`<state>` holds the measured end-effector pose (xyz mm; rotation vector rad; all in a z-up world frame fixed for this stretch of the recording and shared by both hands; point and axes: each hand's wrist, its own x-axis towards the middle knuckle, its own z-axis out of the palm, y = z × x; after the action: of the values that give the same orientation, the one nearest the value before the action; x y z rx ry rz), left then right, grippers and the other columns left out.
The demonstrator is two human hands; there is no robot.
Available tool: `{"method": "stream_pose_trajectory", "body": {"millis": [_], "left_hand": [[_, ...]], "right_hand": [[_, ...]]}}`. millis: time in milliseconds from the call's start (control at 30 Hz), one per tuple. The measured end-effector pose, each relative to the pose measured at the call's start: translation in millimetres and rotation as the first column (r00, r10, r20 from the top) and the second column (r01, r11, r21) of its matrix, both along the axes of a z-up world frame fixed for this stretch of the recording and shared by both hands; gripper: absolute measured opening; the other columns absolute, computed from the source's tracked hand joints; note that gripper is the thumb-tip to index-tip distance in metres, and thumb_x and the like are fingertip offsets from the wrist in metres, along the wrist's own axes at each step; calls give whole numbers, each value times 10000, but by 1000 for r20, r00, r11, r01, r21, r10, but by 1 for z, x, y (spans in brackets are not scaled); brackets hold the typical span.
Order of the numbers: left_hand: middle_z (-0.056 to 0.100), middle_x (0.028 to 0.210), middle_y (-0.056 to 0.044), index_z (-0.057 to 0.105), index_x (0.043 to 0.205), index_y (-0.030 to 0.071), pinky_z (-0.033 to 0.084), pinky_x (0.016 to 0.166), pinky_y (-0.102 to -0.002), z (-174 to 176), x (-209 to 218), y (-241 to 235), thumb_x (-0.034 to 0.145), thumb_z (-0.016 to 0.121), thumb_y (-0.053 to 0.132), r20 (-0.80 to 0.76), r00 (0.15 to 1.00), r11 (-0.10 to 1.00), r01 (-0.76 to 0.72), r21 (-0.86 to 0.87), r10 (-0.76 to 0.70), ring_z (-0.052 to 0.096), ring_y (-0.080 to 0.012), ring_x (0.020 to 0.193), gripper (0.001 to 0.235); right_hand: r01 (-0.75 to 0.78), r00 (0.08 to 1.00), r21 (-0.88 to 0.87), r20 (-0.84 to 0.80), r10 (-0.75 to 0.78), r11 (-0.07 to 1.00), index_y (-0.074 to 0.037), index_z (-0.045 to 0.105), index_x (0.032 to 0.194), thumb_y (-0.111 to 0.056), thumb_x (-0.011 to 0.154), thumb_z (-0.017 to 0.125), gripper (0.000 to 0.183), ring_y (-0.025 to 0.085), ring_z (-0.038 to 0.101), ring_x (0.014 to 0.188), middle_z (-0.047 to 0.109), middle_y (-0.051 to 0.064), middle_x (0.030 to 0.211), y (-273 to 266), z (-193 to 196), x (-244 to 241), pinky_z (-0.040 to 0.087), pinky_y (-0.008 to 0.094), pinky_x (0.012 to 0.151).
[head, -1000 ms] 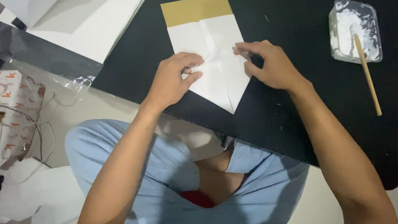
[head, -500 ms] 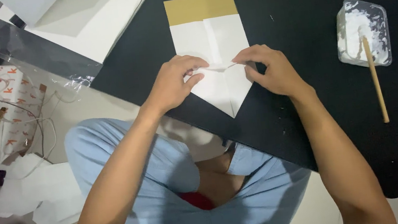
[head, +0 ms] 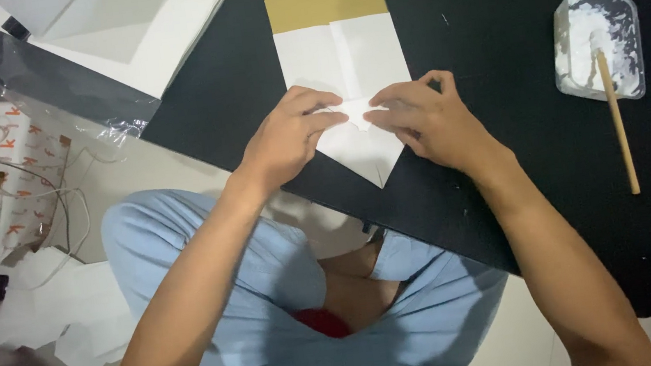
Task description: The person folds a white paper sheet into an envelope shape on a black table. They apply white glue to the flaps using a wooden stick and press them down to secure the folds. Finally, they place the finished envelope onto a stack of other white papers.
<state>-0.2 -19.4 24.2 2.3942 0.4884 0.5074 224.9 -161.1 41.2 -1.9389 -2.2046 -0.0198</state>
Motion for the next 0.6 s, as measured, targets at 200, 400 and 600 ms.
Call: {"method": "stream_pose_trajectory", "body": {"millis": [200,400,600], "left_hand": [[704,1271,-81,783,1134,127,533,1058,-338,-9,2,-1,1049,511,102,-2,999,985,51,163,-51,575,-217,1271,287],[688,1212,44,770,1165,263,482,969,-310,-4,-1,-2,1061,506,122,-120,991,858,116,501,-64,573,-128,1184,317],[680,1150,20,773,1133,264,465,962,-344,4,-2,-6,1065,485,95,-125,990,768,135,626,-72,608,-148,1112,341]], "right_hand": [[-48,992,-4,115,48,999,-283,753,1168,-115,944,694,286,126,525,1361,638,-81,1380,-6,-4,-6,307,483,1172],[3,982,-48,188,6,999,-301,717,1243,-95,994,601,344,92,537,1343,614,-62,1421,-19,0,-20,276,521,1195],[43,971,-88,238,-21,995,-323,695,1277,-94,1004,561,381,84,464,1433,609,-72,1429,-21,-3,-26,244,537,1213]]}}
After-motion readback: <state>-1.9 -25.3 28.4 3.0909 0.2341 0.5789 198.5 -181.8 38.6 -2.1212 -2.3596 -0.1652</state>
